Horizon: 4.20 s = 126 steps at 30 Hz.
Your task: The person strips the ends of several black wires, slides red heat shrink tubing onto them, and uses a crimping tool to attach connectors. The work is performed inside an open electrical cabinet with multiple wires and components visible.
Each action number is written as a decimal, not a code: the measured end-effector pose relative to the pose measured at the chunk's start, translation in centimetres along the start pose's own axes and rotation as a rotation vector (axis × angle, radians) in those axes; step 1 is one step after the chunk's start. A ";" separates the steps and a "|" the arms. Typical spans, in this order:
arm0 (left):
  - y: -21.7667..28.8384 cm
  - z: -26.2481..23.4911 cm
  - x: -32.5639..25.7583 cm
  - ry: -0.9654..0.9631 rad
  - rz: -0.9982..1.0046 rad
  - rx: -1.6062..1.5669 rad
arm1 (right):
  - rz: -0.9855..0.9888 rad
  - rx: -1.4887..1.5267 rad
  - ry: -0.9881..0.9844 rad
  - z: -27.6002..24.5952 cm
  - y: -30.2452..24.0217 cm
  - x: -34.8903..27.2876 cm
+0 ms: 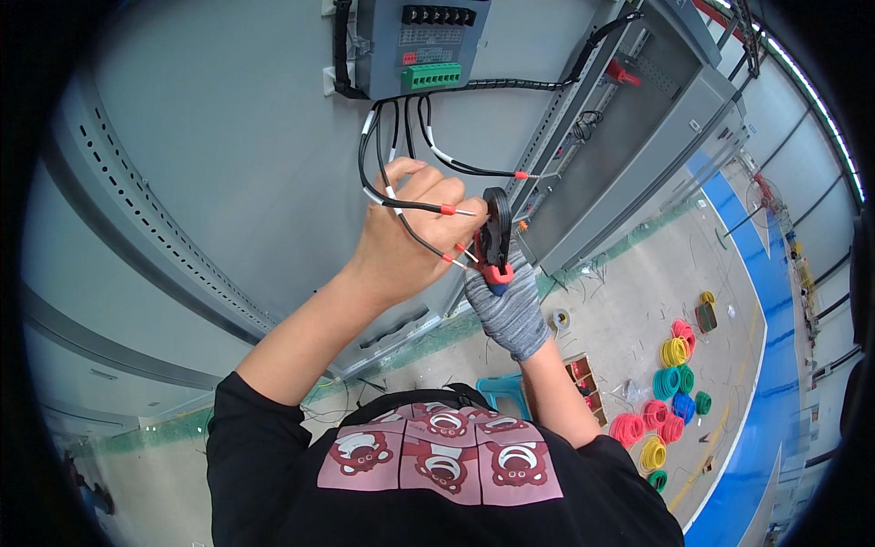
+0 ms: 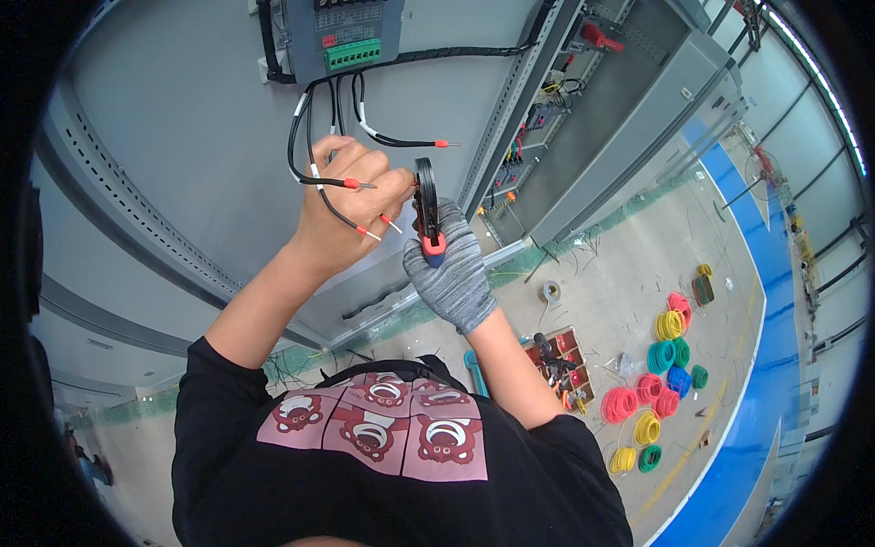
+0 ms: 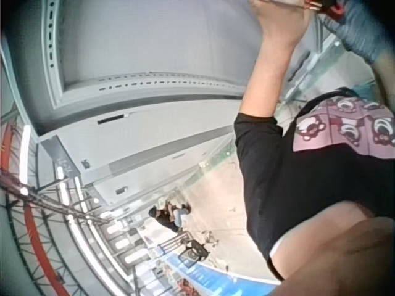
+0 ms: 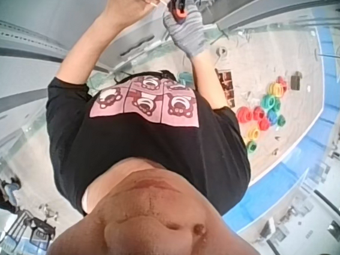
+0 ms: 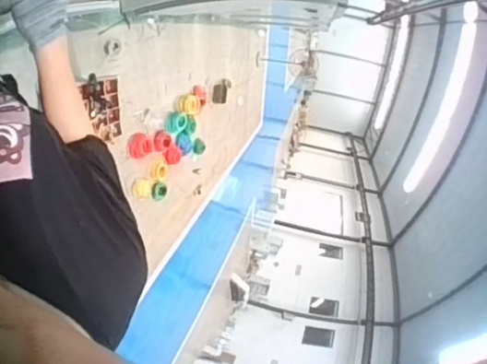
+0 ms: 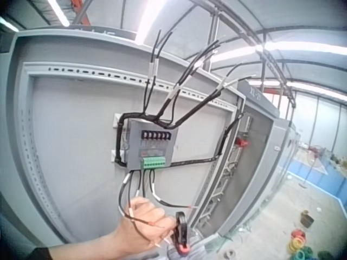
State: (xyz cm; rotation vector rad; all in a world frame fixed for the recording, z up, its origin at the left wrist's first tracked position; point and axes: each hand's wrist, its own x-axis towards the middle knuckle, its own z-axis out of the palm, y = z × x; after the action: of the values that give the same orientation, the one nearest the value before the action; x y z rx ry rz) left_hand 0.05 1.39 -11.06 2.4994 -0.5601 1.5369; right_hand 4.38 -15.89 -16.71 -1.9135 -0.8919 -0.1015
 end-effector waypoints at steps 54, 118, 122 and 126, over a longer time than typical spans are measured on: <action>-0.3 -1.3 0.2 -0.022 0.055 -0.118 | 0.125 0.282 -0.009 0.0 -1.9 -1.4; -3.3 1.0 -3.2 -0.069 -0.084 -0.067 | 0.137 0.489 -0.037 2.9 3.8 -0.9; -3.0 1.5 -3.2 -0.047 -0.118 -0.126 | 0.261 0.406 -0.118 2.1 2.3 -0.3; -3.0 1.7 -3.1 -0.043 -0.135 -0.192 | 0.201 0.398 -0.119 1.9 1.3 0.1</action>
State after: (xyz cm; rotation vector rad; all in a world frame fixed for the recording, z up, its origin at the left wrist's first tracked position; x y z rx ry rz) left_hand 1.39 4.33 -14.45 2.3769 -0.5070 1.3182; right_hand 4.70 -14.61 -18.58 -1.6343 -0.7282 0.2926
